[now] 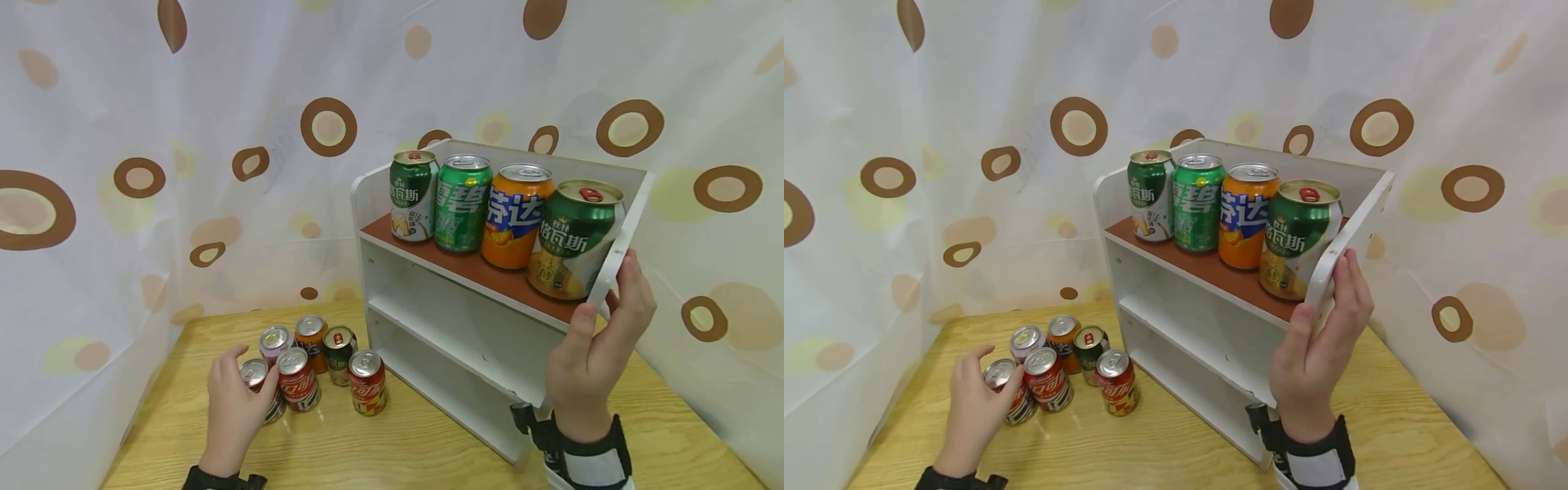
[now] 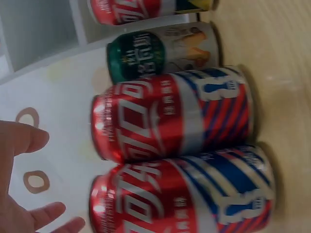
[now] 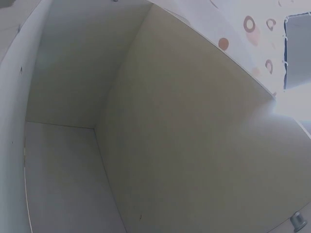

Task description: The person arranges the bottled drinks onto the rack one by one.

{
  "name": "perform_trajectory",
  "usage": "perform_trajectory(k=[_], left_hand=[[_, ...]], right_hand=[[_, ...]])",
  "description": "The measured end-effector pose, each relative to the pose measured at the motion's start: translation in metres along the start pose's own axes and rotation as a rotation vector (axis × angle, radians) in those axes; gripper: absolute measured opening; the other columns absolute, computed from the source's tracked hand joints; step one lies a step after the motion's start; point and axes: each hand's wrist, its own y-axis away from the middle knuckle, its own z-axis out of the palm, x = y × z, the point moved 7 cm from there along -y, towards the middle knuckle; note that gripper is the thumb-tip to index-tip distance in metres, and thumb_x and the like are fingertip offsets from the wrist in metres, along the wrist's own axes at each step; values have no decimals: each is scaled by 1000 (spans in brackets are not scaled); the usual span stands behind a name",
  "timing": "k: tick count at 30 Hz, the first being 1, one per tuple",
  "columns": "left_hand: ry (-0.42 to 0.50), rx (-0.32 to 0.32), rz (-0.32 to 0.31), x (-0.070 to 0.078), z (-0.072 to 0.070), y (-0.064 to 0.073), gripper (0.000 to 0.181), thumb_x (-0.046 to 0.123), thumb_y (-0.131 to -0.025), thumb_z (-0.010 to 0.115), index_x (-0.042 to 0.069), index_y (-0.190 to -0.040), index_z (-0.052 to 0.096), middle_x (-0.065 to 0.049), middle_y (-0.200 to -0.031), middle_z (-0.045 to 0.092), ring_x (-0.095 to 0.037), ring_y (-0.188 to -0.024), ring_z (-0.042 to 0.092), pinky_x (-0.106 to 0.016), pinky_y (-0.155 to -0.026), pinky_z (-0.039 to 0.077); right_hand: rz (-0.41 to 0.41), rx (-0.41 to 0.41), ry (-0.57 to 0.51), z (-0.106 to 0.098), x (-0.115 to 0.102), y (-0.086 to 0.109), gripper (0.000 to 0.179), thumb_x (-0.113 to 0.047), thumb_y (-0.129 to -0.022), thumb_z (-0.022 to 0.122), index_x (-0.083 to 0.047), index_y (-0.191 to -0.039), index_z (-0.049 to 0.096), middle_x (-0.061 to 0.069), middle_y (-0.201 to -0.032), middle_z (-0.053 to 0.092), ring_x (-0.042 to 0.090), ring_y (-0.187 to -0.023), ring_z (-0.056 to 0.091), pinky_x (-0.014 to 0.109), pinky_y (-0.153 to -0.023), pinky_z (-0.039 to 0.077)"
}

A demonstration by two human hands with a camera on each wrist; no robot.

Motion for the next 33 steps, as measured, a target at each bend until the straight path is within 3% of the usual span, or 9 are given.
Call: perform_trajectory(k=[6,13,17,25,33], left_hand=[[-11,-94,-118,-26,13,7,75,17,-91,75,-16,-144,32,-41,-143,34,-56,-130,39,-73,-104,38],[60,-232,-242,-51,29,9,93,20,-92,75,-14,-153,14,-42,-149,23,-57,-136,36,-72,-110,37],[131,-240,-310,-65,34,9,99,19,-91,77,-12,-155,8,-40,-151,22,-56,-141,32,-68,-116,32],[239,-274,-376,-80,41,10,100,16,-89,79,-10,-154,9,-40,-153,29,-56,-143,35,-66,-119,30],[183,-298,-412,-92,48,16,92,18,-86,83,-13,-146,20,-40,-145,40,-57,-138,41,-67,-116,33]], right_hand=[[8,-2,0,1,-4,-2,60,-36,-107,49,15,-139,43,17,-146,47,30,-135,41,30,-108,38],[32,0,7,2,-13,-4,58,-32,-107,48,17,-138,41,17,-147,46,25,-135,41,30,-112,36],[31,3,2,2,-15,-4,57,-31,-107,48,17,-137,41,17,-147,46,26,-134,41,30,-112,37],[31,19,-1,2,-14,-4,59,-33,-107,49,17,-137,43,17,-146,47,26,-133,41,30,-111,37],[31,16,-8,3,-14,-4,59,-33,-107,50,17,-137,43,17,-146,47,27,-134,41,30,-112,37]])
